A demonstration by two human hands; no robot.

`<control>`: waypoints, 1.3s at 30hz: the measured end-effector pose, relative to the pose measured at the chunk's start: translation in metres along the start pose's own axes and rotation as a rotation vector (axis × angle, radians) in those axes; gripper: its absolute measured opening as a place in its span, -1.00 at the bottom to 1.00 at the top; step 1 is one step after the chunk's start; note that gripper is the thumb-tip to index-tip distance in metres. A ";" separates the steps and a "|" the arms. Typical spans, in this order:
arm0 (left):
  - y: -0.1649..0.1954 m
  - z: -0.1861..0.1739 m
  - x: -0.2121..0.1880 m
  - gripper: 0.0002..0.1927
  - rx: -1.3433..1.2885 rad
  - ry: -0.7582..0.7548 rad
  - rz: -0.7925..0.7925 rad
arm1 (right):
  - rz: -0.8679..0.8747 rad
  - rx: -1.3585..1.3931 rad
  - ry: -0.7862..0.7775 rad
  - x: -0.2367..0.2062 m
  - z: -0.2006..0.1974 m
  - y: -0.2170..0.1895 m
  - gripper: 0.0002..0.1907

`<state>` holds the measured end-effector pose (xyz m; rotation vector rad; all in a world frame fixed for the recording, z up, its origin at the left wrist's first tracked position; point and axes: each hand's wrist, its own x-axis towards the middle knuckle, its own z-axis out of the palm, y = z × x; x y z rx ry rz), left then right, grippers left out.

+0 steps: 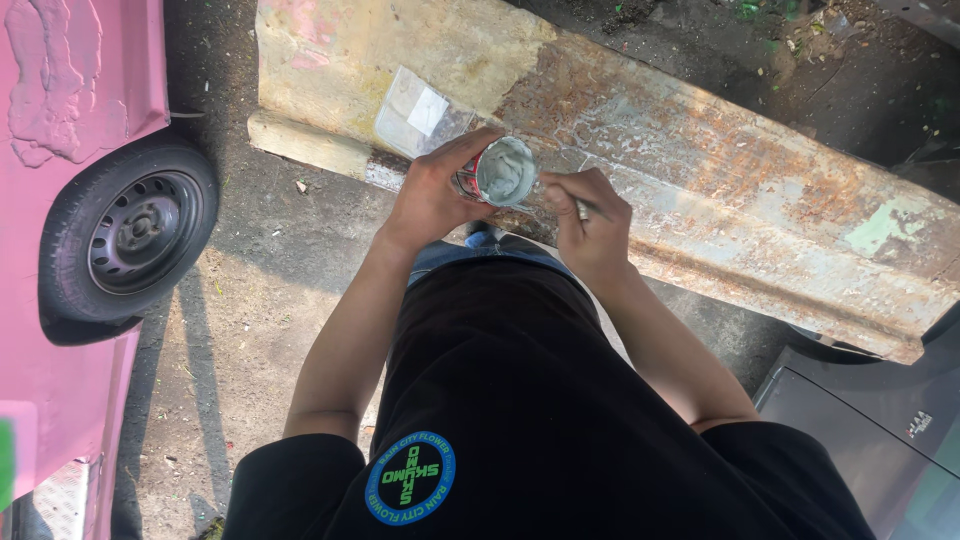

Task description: The person scoops a white paste from a can into a plastic container using a small tool, then uses their fingers to spread the paste onto a rusty metal surface. The person continues to apply and smooth the paste over a small area of the metal.

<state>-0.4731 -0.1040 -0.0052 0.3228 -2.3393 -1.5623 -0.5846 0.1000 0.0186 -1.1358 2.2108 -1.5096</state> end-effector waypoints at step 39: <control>-0.003 0.004 0.000 -0.06 -0.154 -0.263 -0.133 | -0.383 -0.384 -0.303 0.039 -0.020 -0.002 -0.86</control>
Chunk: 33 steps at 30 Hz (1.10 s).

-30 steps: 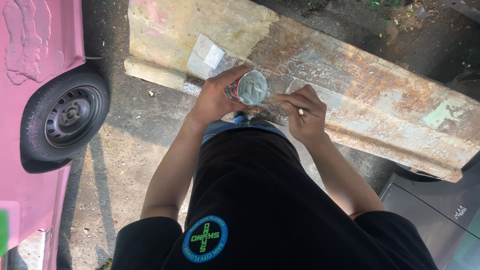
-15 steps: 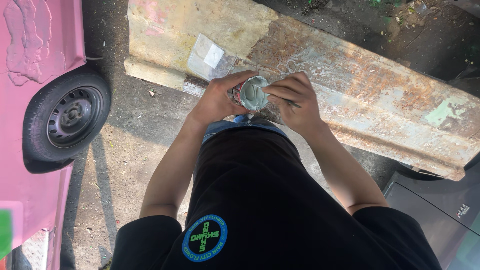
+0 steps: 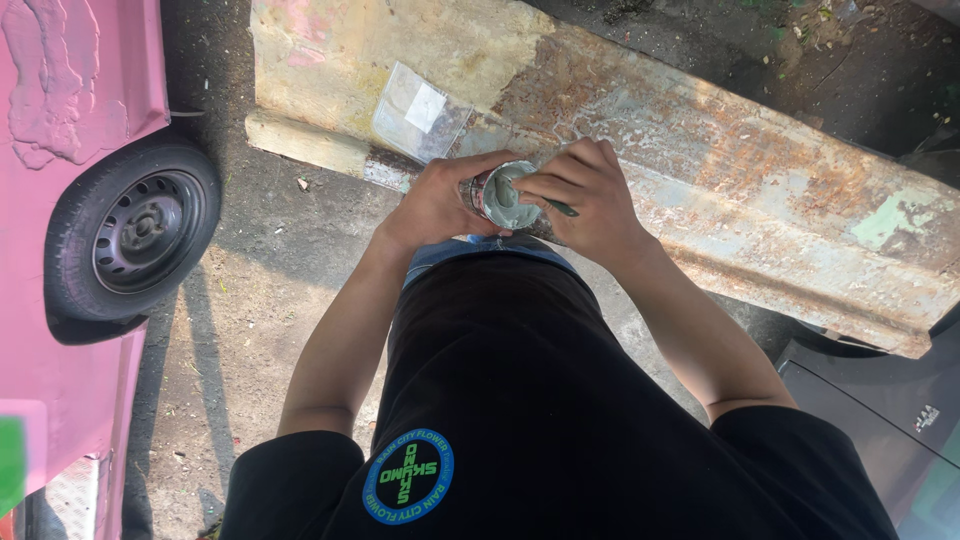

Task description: The person scoops a white paste from a can into a plastic container using a small tool, then uses their fingers to spread the paste onto a rusty metal surface. The person continues to apply and smooth the paste over a small area of the metal.

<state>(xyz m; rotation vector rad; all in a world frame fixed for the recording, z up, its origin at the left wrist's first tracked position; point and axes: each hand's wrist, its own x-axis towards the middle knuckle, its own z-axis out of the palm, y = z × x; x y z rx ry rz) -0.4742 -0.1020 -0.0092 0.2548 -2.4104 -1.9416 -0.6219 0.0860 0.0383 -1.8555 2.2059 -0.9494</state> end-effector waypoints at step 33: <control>-0.004 0.002 -0.001 -0.02 0.074 0.132 0.063 | 0.137 0.211 -0.130 0.017 -0.009 -0.013 -0.85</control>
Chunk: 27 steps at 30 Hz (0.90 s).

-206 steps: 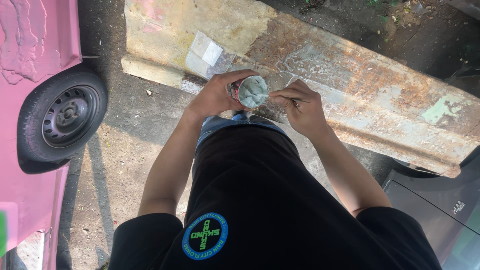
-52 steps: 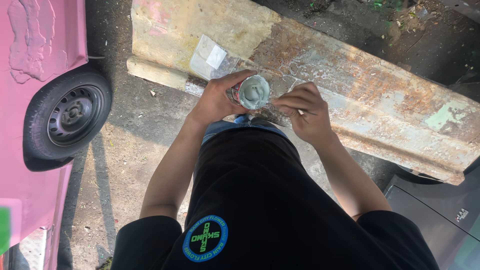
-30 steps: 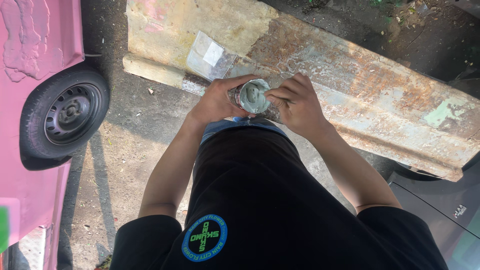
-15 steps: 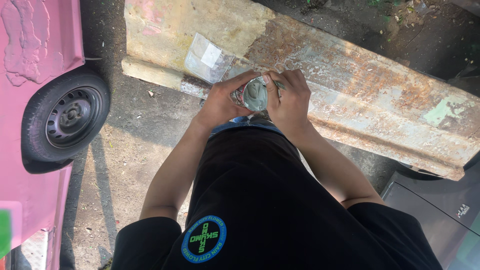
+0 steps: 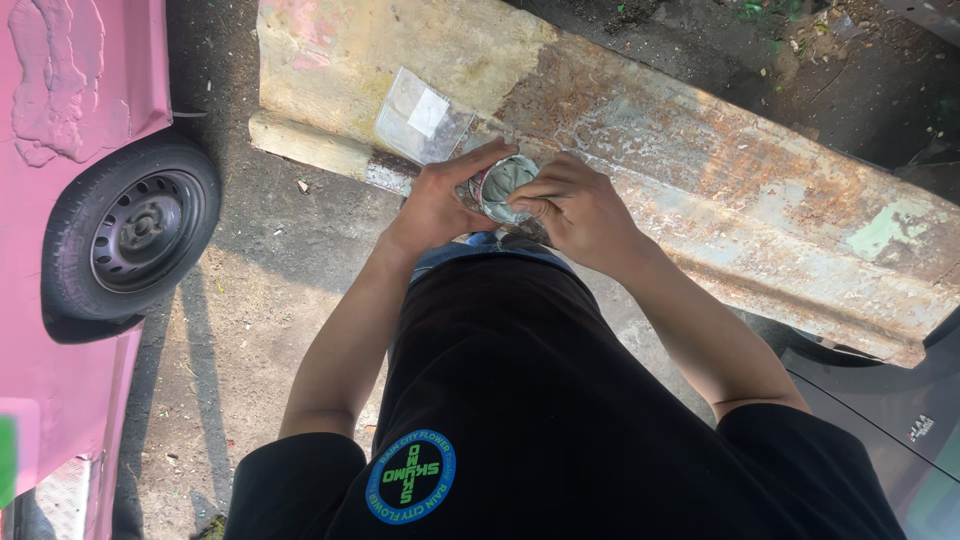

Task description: The person scoops a white paste from a can into a plastic container using a small tool, then uses their fingers to spread the paste onto a rusty metal surface. The person continues to apply and smooth the paste over a small area of the metal.

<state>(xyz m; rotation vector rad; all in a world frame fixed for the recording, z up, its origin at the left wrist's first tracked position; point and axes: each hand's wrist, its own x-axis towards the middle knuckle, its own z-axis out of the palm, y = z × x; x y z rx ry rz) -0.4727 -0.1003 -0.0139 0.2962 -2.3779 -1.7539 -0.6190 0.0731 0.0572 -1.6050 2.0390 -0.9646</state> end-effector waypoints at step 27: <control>-0.002 0.004 0.007 -0.07 -0.033 0.091 0.027 | -0.163 -0.120 0.179 -0.018 -0.001 0.032 -0.77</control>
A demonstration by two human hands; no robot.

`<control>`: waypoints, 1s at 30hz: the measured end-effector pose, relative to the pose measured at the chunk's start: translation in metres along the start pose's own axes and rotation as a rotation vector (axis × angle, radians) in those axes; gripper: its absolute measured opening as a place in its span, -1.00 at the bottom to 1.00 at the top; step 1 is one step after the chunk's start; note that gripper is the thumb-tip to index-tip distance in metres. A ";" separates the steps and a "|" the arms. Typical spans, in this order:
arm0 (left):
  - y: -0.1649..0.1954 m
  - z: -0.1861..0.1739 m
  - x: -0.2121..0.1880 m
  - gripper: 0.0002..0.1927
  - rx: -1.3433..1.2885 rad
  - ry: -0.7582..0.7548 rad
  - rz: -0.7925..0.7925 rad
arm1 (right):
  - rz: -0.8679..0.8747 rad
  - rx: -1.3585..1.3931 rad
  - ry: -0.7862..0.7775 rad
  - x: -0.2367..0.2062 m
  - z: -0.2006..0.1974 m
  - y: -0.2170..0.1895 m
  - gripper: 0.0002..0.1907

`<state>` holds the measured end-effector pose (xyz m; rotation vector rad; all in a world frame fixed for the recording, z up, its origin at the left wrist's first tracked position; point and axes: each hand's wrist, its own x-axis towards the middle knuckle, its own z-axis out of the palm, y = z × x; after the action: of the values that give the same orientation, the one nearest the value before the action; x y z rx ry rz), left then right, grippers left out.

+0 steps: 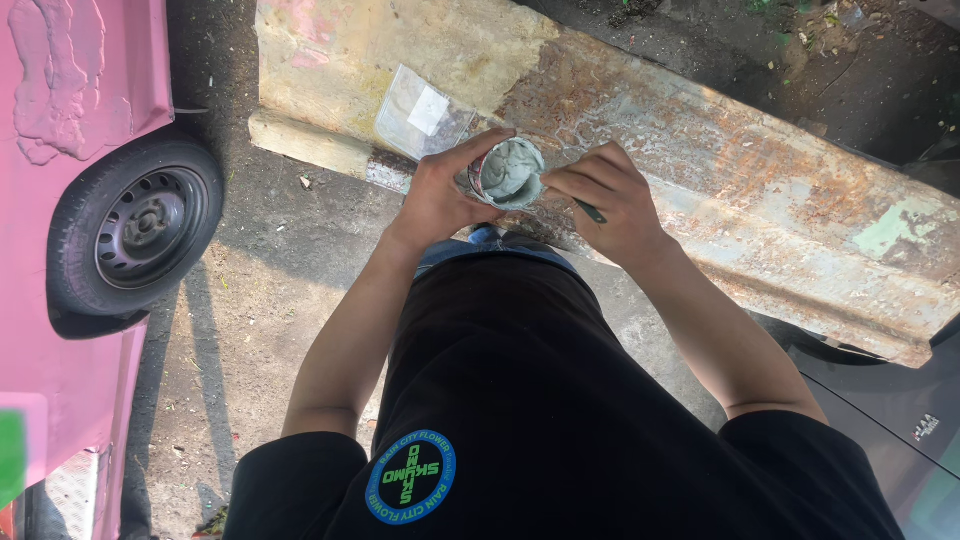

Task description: The person scoops a white paste from a can into a plastic container using a small tool, then uses their fingers to spread the paste onto a rusty metal surface. The person continues to apply and smooth the paste over a small area of the metal.

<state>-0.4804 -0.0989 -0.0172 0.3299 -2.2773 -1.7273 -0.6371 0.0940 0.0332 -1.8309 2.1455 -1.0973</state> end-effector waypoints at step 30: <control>-0.004 -0.001 0.004 -0.07 0.016 -0.077 0.032 | 0.132 0.030 0.001 0.019 -0.008 -0.006 -0.86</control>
<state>-0.4841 -0.1020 -0.0203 0.2323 -2.3377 -1.7356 -0.6411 0.0806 0.0488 -1.6497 2.2022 -1.0950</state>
